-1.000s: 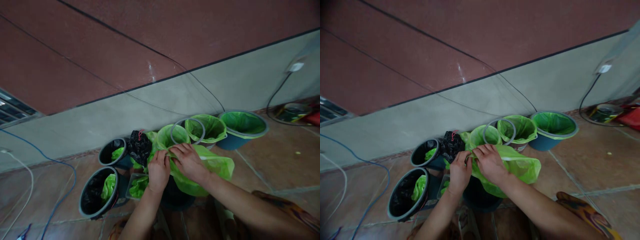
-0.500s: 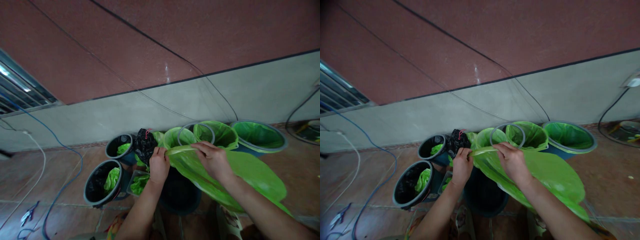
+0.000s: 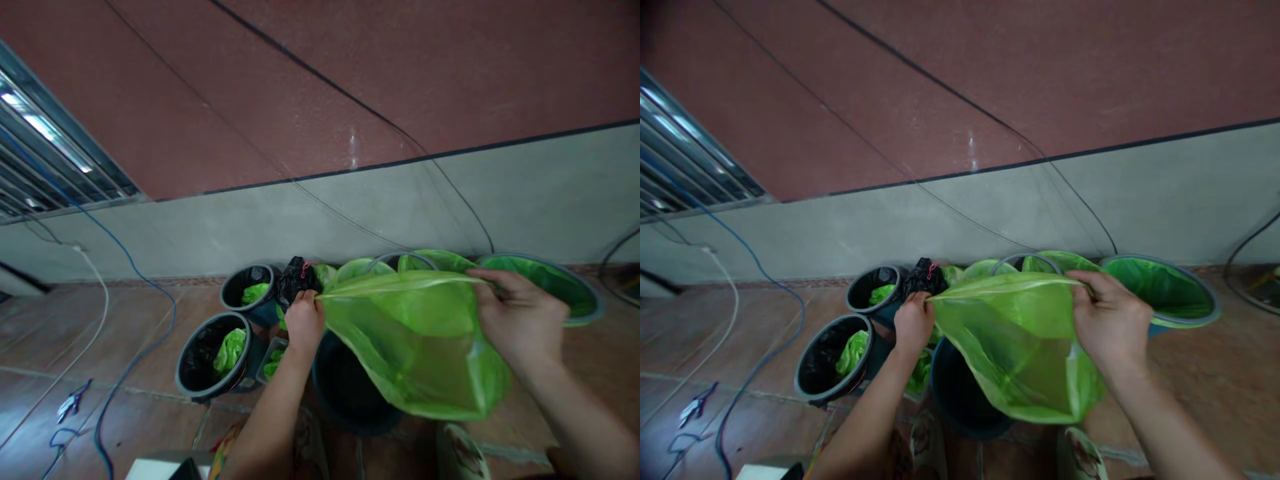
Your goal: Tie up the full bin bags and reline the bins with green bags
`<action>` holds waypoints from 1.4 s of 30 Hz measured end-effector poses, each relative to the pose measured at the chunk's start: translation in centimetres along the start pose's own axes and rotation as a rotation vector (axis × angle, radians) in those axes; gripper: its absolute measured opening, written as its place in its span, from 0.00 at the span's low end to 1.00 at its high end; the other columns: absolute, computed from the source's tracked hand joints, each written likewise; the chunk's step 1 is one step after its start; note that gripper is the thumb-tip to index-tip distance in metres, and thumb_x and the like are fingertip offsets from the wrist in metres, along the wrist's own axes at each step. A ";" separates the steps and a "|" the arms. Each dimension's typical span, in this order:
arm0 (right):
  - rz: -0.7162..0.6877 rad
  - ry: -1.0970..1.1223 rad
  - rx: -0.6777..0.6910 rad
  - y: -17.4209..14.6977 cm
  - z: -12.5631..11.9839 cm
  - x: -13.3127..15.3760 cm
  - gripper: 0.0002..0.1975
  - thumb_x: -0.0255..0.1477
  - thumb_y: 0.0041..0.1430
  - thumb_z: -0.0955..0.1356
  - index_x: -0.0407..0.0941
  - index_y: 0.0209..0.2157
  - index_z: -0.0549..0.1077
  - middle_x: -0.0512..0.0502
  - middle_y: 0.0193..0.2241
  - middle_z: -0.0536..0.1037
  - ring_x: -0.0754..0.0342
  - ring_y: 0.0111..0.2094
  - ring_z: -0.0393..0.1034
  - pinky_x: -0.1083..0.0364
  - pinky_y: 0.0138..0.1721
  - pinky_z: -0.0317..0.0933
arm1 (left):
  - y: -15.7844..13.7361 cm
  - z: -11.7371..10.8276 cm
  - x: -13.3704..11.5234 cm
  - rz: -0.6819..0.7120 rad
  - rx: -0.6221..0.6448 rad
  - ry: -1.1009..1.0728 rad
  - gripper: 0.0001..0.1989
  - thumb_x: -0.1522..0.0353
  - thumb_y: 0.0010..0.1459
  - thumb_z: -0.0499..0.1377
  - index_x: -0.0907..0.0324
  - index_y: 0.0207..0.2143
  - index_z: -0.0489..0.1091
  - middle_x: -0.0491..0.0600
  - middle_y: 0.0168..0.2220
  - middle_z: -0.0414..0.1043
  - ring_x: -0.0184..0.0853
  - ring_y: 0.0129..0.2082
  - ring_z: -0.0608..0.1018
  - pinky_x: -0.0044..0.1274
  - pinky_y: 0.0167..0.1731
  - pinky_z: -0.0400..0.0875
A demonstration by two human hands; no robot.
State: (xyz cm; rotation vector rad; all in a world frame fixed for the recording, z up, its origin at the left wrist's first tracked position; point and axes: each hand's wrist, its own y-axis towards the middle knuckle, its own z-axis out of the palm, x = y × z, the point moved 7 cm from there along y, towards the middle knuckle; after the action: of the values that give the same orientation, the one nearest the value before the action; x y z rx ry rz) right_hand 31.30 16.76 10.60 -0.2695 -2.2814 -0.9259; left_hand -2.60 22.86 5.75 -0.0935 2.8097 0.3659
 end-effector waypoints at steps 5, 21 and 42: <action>0.098 -0.315 0.064 1.4 -1.2 -2.6 0.17 0.28 0.59 0.60 0.44 0.42 0.79 0.34 0.41 0.80 0.35 0.40 0.77 0.42 0.34 0.67 | 0.7 -0.3 1.3 -0.040 -0.034 -0.124 0.14 0.74 0.61 0.53 0.60 0.42 0.78 0.53 0.42 0.79 0.38 0.41 0.80 0.25 0.44 0.70; -0.504 -0.195 0.412 -5.5 8.1 7.2 0.16 0.27 0.62 0.65 0.47 0.50 0.76 0.41 0.43 0.80 0.43 0.47 0.70 0.44 0.51 0.60 | -4.7 1.8 -8.0 0.420 0.042 -0.543 0.13 0.78 0.60 0.54 0.58 0.39 0.75 0.49 0.37 0.73 0.32 0.40 0.77 0.23 0.45 0.72; -0.152 0.193 0.129 -2.3 2.5 4.3 0.12 0.32 0.63 0.65 0.48 0.40 0.80 0.45 0.37 0.82 0.51 0.38 0.78 0.53 0.43 0.70 | -4.1 6.6 -6.1 0.137 0.289 -0.524 0.07 0.75 0.57 0.56 0.59 0.37 0.71 0.45 0.30 0.75 0.30 0.28 0.75 0.21 0.33 0.67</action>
State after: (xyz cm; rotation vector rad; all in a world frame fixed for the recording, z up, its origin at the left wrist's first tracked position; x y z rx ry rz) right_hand 25.85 16.57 10.74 0.0488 -2.1931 -0.8362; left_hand 5.56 20.78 0.55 0.2275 2.3204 0.0020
